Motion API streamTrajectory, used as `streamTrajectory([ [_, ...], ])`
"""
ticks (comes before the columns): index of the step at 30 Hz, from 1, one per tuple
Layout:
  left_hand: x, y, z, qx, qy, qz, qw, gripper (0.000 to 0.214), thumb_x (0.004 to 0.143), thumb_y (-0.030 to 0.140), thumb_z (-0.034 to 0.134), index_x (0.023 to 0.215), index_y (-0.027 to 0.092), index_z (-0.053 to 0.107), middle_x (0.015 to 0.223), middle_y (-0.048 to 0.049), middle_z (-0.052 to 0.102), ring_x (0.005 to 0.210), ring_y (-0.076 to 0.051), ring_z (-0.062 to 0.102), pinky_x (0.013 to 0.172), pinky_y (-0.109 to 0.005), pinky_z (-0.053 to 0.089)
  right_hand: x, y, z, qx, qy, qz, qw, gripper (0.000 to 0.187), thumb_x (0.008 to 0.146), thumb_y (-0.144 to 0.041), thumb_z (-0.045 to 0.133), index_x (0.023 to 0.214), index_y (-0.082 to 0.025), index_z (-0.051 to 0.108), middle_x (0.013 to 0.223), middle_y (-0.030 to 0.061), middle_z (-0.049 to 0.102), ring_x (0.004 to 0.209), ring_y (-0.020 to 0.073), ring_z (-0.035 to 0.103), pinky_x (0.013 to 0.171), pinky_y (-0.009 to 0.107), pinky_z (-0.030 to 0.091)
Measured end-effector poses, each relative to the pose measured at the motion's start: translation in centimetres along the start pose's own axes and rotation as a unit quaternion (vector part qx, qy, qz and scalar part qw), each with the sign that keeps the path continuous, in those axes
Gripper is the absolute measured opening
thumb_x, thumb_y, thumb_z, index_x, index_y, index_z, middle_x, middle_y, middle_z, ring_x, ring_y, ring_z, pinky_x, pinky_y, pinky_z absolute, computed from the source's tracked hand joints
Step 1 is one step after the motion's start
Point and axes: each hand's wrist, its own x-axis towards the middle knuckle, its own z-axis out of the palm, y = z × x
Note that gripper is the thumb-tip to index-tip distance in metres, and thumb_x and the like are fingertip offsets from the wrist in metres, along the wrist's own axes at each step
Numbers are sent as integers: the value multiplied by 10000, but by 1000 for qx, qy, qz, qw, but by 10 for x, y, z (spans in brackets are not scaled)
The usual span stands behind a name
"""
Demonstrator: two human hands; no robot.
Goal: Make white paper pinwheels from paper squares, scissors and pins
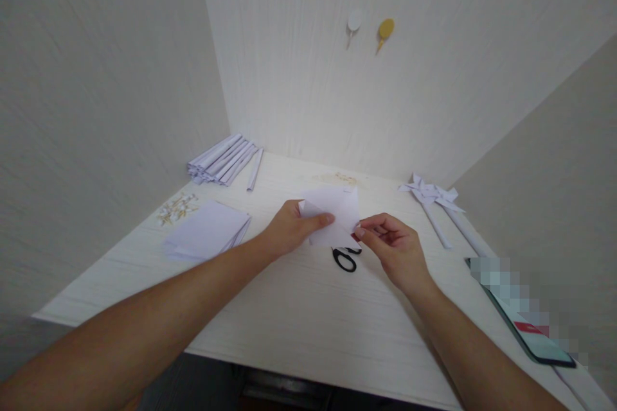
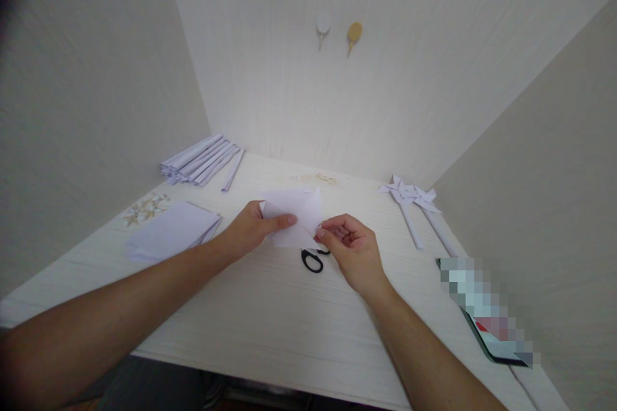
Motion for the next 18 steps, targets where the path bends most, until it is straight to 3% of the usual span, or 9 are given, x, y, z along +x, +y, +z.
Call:
streamTrajectory([
  [18, 1, -2, -2, 13, -4, 9, 1000, 381, 673, 398, 852, 916, 115, 776, 952, -101, 797, 799, -213, 720, 746, -318, 556, 0, 0, 0, 8, -3, 14, 1000, 278, 660, -389, 887, 722, -204, 689, 717, 29, 737, 656, 152, 646, 628, 292, 530],
])
